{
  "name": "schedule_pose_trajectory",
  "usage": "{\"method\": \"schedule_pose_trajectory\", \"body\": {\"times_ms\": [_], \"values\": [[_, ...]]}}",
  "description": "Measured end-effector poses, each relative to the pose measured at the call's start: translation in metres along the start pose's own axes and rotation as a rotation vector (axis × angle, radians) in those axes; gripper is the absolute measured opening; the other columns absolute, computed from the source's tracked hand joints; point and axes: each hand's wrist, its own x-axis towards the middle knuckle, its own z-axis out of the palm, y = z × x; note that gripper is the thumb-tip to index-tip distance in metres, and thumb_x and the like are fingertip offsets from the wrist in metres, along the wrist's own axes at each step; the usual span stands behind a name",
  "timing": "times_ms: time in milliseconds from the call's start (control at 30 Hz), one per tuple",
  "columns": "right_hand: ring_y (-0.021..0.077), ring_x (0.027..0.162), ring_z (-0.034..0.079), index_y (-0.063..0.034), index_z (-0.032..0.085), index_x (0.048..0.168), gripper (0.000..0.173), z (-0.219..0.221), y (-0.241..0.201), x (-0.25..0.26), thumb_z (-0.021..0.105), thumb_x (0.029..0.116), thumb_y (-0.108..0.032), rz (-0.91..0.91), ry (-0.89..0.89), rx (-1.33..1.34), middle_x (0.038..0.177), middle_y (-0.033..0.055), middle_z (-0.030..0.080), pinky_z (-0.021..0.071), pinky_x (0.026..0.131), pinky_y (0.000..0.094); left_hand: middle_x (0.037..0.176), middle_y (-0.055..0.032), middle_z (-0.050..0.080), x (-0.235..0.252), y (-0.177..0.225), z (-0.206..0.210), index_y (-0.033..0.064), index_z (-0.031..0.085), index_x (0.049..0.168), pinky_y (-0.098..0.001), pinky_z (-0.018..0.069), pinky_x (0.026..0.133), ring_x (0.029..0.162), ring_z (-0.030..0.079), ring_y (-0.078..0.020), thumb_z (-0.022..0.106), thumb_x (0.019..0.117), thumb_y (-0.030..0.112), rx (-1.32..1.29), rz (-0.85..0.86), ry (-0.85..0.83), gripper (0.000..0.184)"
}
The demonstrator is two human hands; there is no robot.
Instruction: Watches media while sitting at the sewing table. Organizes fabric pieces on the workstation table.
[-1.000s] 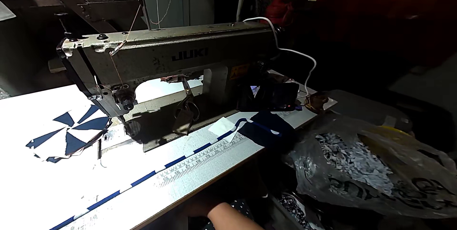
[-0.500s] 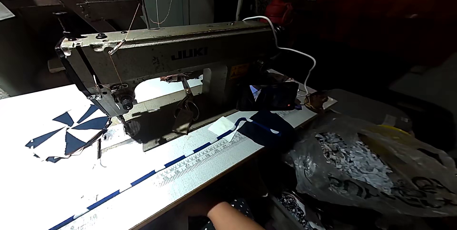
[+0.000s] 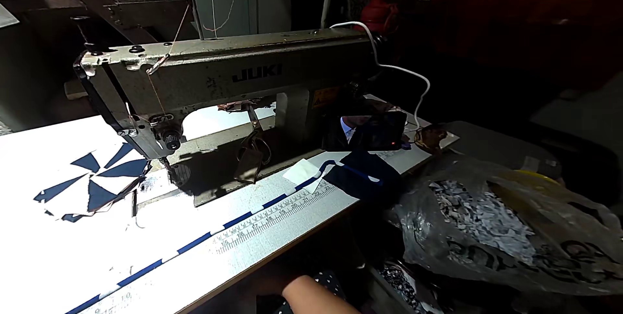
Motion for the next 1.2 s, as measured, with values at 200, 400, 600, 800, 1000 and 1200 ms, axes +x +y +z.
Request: {"method": "schedule_pose_trajectory", "body": {"times_ms": [200, 400, 600, 800, 1000, 1200], "values": [[0.036, 0.119, 0.062, 0.0052, 0.067, 0.124, 0.034, 0.003, 0.001, 0.001, 0.065, 0.1008, -0.019, -0.002, 0.022, 0.012, 0.125, 0.0261, 0.066, 0.0443, 0.106, 0.0551, 0.133, -0.0152, 0.065, -0.007, 0.008, -0.003, 0.0032, 0.066, 0.132, -0.0441, 0.0464, 0.109, 0.126, 0.06, -0.0245, 0.063, 0.1006, 0.026, 0.081, -0.031, -0.036, 0.039], [0.0359, 0.117, 0.063, 0.0042, 0.067, 0.125, 0.034, 0.001, 0.001, 0.001, 0.065, 0.1014, -0.02, 0.015, 0.012, -0.004, 0.124, 0.0257, 0.066, 0.045, 0.105, 0.055, 0.131, -0.0143, 0.066, -0.006, 0.017, -0.003, 0.0025, 0.066, 0.13, -0.0423, 0.0475, 0.107, 0.123, 0.062, -0.0224, 0.064, 0.1007, 0.026, 0.043, -0.037, -0.034, 0.038], [0.0347, 0.119, 0.063, 0.0032, 0.067, 0.125, 0.033, 0.001, 0.001, 0.001, 0.065, 0.1014, -0.02, -0.002, 0.007, -0.025, 0.124, 0.0242, 0.067, 0.0446, 0.106, 0.0544, 0.129, -0.0108, 0.068, 0.0, -0.004, -0.001, 0.0041, 0.068, 0.128, -0.041, 0.0494, 0.107, 0.122, 0.063, -0.0202, 0.066, 0.099, 0.028, 0.022, 0.024, -0.023, 0.037], [0.0346, 0.119, 0.062, 0.0024, 0.068, 0.125, 0.033, 0.001, 0.002, 0.002, 0.065, 0.1013, -0.021, 0.008, 0.002, -0.028, 0.125, 0.0236, 0.067, 0.0441, 0.106, 0.0546, 0.131, -0.0127, 0.067, 0.002, -0.008, -0.001, 0.0025, 0.067, 0.13, -0.0421, 0.0487, 0.107, 0.123, 0.062, -0.0214, 0.066, 0.0991, 0.025, 0.007, 0.01, -0.034, 0.038], [0.0354, 0.12, 0.061, 0.0026, 0.068, 0.125, 0.034, 0.001, 0.001, 0.002, 0.066, 0.101, -0.021, 0.009, 0.004, -0.037, 0.126, 0.0244, 0.066, 0.0433, 0.107, 0.0554, 0.131, -0.0116, 0.067, -0.002, 0.003, -0.001, 0.0032, 0.067, 0.129, -0.0418, 0.0485, 0.107, 0.123, 0.062, -0.021, 0.068, 0.0984, 0.026, 0.008, -0.063, -0.025, 0.038], [0.0359, 0.122, 0.06, 0.0055, 0.066, 0.125, 0.034, 0.002, 0.002, 0.002, 0.065, 0.1014, -0.018, -0.004, 0.01, -0.011, 0.127, 0.0257, 0.065, 0.0421, 0.109, 0.0545, 0.131, -0.0133, 0.067, -0.001, 0.002, -0.002, 0.0016, 0.066, 0.13, -0.0428, 0.0479, 0.108, 0.123, 0.062, -0.0228, 0.068, 0.0981, 0.024, 0.012, -0.018, -0.019, 0.039]]}}
